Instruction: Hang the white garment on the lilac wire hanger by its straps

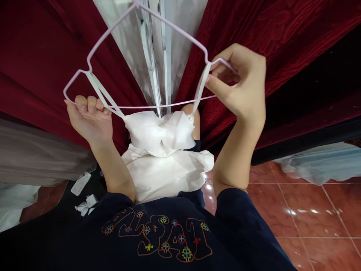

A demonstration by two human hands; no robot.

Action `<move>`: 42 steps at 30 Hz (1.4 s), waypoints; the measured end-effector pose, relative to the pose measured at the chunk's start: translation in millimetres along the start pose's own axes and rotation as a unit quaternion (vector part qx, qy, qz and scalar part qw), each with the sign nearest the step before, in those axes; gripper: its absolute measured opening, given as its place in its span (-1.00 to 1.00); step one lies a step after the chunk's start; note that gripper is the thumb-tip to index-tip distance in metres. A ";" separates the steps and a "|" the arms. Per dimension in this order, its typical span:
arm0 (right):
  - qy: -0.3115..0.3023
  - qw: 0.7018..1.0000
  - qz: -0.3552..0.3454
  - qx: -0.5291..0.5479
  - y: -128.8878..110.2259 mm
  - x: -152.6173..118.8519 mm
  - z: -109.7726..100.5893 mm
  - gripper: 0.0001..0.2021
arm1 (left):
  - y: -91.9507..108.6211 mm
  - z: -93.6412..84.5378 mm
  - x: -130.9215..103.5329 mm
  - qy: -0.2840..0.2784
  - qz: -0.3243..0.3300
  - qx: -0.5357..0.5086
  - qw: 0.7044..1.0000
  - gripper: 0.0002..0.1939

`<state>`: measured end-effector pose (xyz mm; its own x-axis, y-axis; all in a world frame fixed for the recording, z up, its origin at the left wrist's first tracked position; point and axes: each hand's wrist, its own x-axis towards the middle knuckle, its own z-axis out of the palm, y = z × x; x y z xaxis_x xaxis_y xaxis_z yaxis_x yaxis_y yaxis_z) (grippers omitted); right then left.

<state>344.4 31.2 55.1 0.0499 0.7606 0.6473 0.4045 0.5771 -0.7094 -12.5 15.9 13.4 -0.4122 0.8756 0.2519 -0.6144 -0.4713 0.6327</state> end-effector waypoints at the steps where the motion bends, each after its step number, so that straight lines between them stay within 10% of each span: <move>1: -0.011 1.000 -0.002 -0.003 1.2 0.3 1.5 -0.64 | -0.2 -0.5 -0.6 -0.004 -0.001 0.005 1.000 -0.33; 8: 0.288 0.947 -0.131 0.060 1.9 -44.4 34.4 -0.72 | -0.6 -3.6 -3.7 -0.018 -0.001 0.078 0.997 -0.37; 15: -0.172 0.980 -0.056 0.083 -22.2 -85.8 104.9 -0.49 | -8.8 -3.7 -9.2 -0.010 -0.003 0.011 1.000 -0.29; 21: 0.012 0.996 -0.015 0.090 -11.2 -105.2 153.4 -0.75 | -17.6 -12.6 -21.1 -0.016 -0.040 0.042 0.998 -0.24; 30: 0.006 0.997 0.016 0.074 -11.0 -89.9 147.8 -0.69 | -12.7 -29.2 -27.4 -0.048 -0.045 0.273 0.960 -0.02; 42: 0.033 0.997 0.009 0.071 -12.3 -90.3 150.2 -0.75 | -5.4 -44.4 -23.7 -0.155 -0.119 0.255 0.947 0.14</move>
<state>197.8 0.0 -36.6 0.1173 0.7530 0.6475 0.2705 0.6031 -0.7504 -29.3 -7.1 -28.5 -0.0376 0.9771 0.2096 -0.2281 -0.2126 0.9501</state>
